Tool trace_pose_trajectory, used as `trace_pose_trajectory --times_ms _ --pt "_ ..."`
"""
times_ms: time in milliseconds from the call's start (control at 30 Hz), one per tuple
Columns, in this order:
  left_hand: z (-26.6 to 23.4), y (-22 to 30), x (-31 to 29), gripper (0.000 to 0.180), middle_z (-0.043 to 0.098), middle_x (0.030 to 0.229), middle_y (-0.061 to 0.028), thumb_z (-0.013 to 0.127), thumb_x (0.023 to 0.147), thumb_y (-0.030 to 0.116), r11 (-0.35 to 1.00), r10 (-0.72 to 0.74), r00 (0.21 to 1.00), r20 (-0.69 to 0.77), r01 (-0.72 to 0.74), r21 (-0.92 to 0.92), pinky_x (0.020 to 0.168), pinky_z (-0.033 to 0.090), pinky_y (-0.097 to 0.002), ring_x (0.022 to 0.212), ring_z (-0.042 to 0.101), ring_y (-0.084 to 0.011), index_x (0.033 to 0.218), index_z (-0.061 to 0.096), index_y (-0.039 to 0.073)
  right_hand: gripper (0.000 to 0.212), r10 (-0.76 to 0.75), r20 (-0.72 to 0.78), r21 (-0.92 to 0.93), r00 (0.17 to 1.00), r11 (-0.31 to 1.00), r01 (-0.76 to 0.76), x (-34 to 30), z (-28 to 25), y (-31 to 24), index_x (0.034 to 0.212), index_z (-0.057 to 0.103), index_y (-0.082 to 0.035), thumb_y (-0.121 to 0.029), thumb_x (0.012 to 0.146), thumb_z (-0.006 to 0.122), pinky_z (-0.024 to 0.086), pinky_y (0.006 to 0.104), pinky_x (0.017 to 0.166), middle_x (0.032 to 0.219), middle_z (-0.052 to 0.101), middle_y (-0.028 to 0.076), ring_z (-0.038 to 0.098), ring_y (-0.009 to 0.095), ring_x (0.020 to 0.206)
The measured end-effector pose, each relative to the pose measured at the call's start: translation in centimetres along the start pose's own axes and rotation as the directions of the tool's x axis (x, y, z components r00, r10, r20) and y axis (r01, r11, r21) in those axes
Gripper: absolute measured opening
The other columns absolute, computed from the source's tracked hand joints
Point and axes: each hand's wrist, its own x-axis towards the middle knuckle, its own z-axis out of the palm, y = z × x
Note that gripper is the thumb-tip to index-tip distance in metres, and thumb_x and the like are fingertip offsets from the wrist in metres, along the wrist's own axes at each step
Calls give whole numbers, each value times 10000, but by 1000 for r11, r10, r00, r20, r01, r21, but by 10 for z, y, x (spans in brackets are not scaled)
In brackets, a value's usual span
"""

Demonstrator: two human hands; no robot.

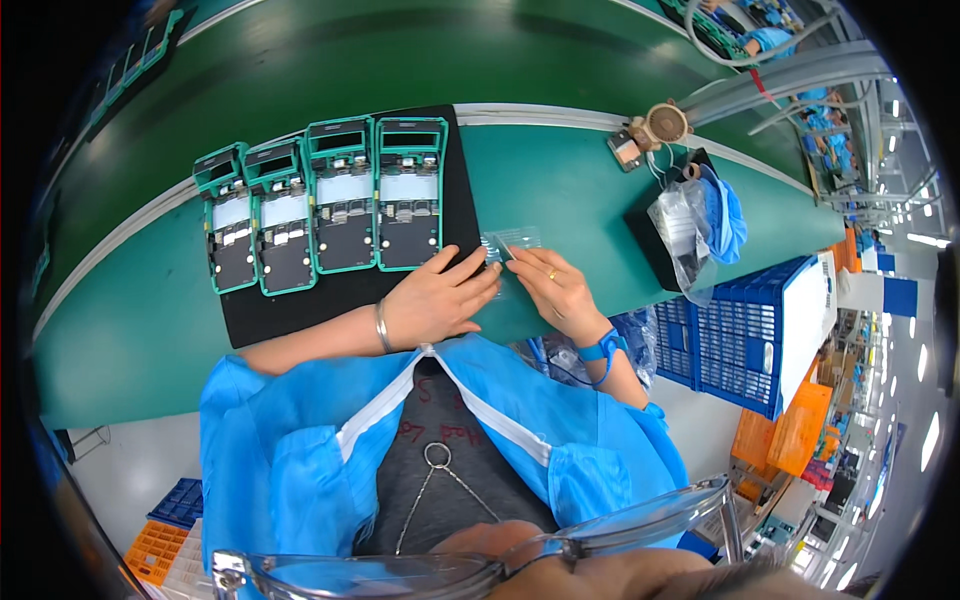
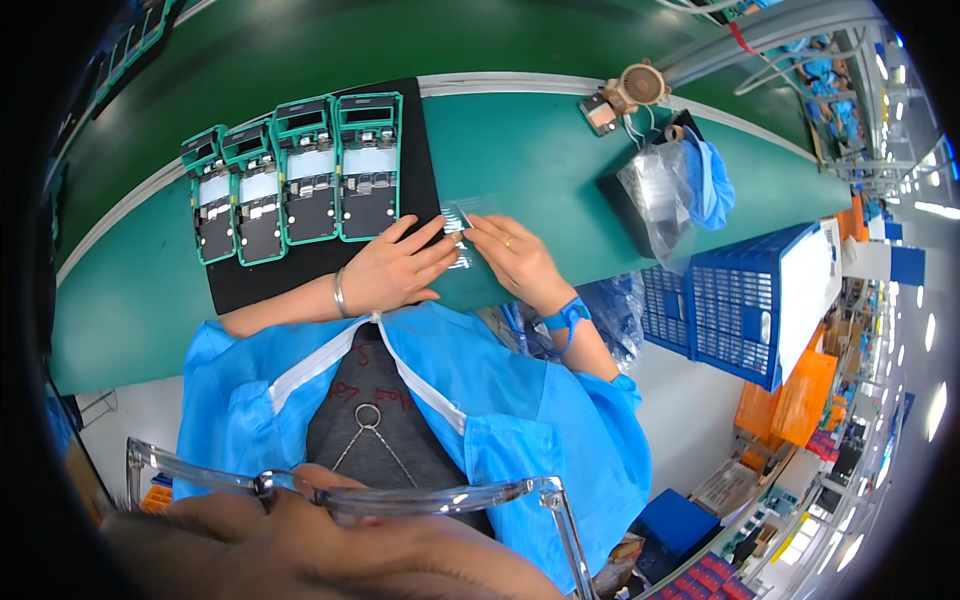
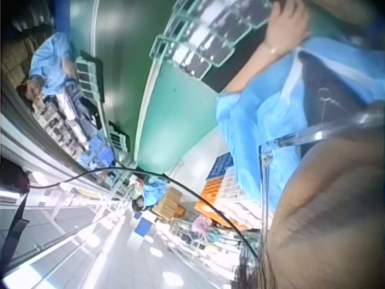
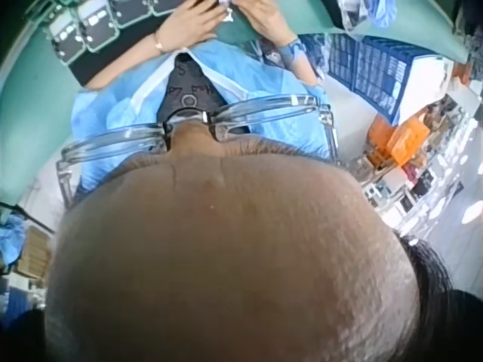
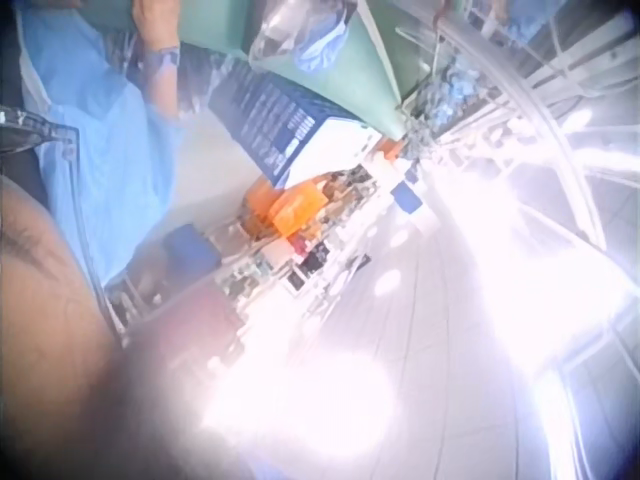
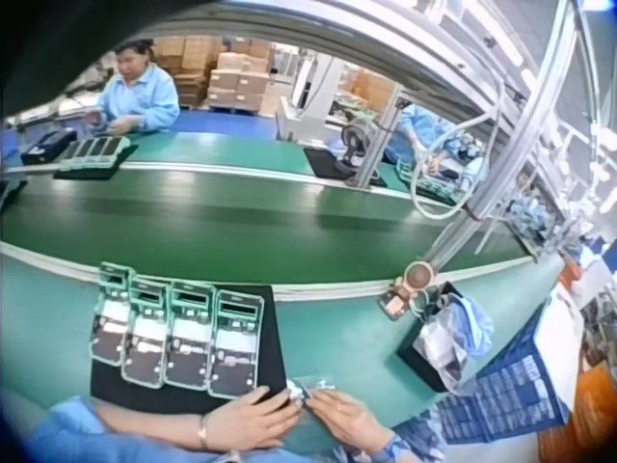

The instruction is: The worker is assembling small components onto green circuit boards using a metal tool.

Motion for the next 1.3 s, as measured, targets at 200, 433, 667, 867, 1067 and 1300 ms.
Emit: trace_pose_trajectory --times_ms 200,433,667,867,1067,1300 --pt "-25 -8 -12 452 567 1259 -130 662 788 174 998 -14 974 -226 1 -55 944 458 -391 1169 543 -284 1209 573 35 329 -126 -42 -44 991 991 124 55 4 -13 1073 667 5 48 749 697 566 379 793 1131 680 176 664 335 963" --pt "-79 -63 -132 294 701 961 -160 582 816 -114 684 -726 577 -374 662 -307 688 588 -322 793 710 -255 1074 663 1 321 -325 -61 189 944 925 331 136 67 -52 1085 659 -6 28 769 705 562 371 808 1129 679 155 659 319 979" --pt "-88 -61 -145 284 650 1082 -112 670 799 5 784 -514 760 -398 604 143 829 517 -374 1039 598 -301 1081 639 4 316 -422 -69 159 904 890 428 178 135 -60 1078 645 10 -2 763 676 558 371 812 1114 669 170 640 313 991" --pt "-81 -62 -151 302 634 1132 -92 699 790 80 731 -535 757 -375 638 244 869 503 -378 1082 561 -293 1073 637 -2 304 -476 -71 37 876 877 480 186 148 -66 1016 638 31 -49 723 635 555 334 799 1081 673 165 629 258 945" --pt "-80 -62 -152 284 631 1141 -86 689 797 82 726 -542 751 -377 645 240 850 507 -371 1031 563 -278 1064 638 2 347 -465 13 26 885 885 465 187 154 -65 1079 651 24 -37 737 642 553 354 858 1141 663 179 634 296 1024" --pt "-78 -63 -152 273 635 1150 -84 678 809 89 721 -550 748 -371 650 240 836 507 -361 1018 567 -268 1066 638 8 341 -485 -17 -9 874 874 485 187 159 -63 1069 659 28 -43 737 637 552 356 859 1135 664 180 631 296 1024"
